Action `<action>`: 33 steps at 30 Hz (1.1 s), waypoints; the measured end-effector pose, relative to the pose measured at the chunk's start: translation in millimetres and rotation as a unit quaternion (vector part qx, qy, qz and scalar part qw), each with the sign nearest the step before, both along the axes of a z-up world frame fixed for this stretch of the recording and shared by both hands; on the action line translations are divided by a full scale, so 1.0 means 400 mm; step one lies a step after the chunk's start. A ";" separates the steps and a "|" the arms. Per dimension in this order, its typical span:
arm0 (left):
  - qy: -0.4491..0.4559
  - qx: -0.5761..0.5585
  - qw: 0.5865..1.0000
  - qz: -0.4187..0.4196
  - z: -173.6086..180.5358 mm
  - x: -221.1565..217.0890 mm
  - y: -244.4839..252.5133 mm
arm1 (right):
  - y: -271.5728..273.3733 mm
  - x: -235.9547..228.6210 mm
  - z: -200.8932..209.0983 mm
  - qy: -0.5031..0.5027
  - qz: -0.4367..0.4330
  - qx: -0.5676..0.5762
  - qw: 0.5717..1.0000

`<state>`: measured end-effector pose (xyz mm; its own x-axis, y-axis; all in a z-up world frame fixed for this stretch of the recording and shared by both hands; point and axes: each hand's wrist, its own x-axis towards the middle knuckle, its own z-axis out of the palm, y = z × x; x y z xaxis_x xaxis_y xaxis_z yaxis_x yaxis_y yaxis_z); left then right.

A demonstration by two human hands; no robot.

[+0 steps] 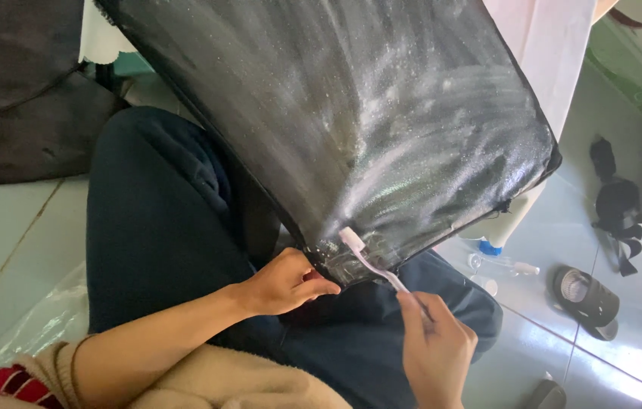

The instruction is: Scrubbing the surface of a black leather bag with a toothbrush and cleaning paste to clean it.

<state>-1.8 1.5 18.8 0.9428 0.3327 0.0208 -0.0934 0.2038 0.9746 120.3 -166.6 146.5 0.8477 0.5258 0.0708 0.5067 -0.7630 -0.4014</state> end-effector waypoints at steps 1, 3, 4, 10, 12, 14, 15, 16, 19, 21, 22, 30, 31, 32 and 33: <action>0.000 0.001 1.000 0.001 0.000 0.003 0.001 | 0.003 0.008 0.004 0.000 0.001 0.001 1.000; 0.015 0.001 1.000 -0.008 0.001 0.003 0.001 | 0.007 0.019 0.014 -0.038 0.011 -0.027 0.999; 0.015 0.000 1.000 -0.009 -0.005 0.005 -0.002 | 0.005 0.027 0.009 -0.038 0.010 -0.028 0.999; 0.018 -0.050 0.999 -0.005 -0.017 0.006 -0.007 | -0.001 0.036 -0.013 -0.080 0.018 -0.001 0.997; 0.024 -0.027 0.999 -0.011 -0.017 0.006 -0.005 | -0.013 0.042 -0.027 -0.046 -0.001 0.042 0.998; 0.024 -0.035 0.999 -0.014 -0.015 0.005 -0.004 | -0.028 0.069 -0.031 -0.083 -0.018 0.014 0.996; 0.024 -0.042 0.999 -0.018 -0.014 0.004 -0.004 | -0.036 0.082 -0.033 -0.119 -0.035 -0.014 0.992; 0.023 -0.044 0.999 -0.018 -0.015 0.004 -0.005 | -0.026 0.073 -0.031 -0.120 -0.035 -0.016 0.992; 0.033 -0.034 0.999 -0.012 -0.013 0.009 -0.006 | -0.009 0.057 -0.029 -0.119 -0.018 0.029 0.992; 0.035 -0.027 0.999 -0.013 -0.005 0.002 -0.001 | -0.012 0.052 -0.035 -0.118 0.058 -0.011 0.991; 0.036 -0.028 0.999 -0.010 -0.006 0.002 -0.003 | -0.009 0.047 -0.034 -0.117 0.060 -0.011 0.991; 0.030 -0.014 0.999 -0.009 0.000 0.001 0.000 | -0.014 0.050 -0.026 -0.127 0.025 -0.006 0.992; 0.029 -0.013 0.999 -0.009 0.002 0.002 0.001 | -0.017 0.053 -0.031 -0.128 0.025 -0.005 0.991; 0.026 -0.024 0.999 -0.009 0.004 0.000 0.001 | -0.021 0.055 -0.035 -0.135 0.008 0.010 0.991; 0.024 -0.034 0.999 -0.010 0.005 -0.002 0.001 | -0.025 0.056 -0.040 -0.143 -0.009 0.025 0.989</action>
<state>-2.8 1.8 20.9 0.9485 0.3134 -0.0465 -0.0424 0.2711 0.9616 142.8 -176.6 130.4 0.7989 0.5000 0.3342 0.5909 -0.7562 -0.2811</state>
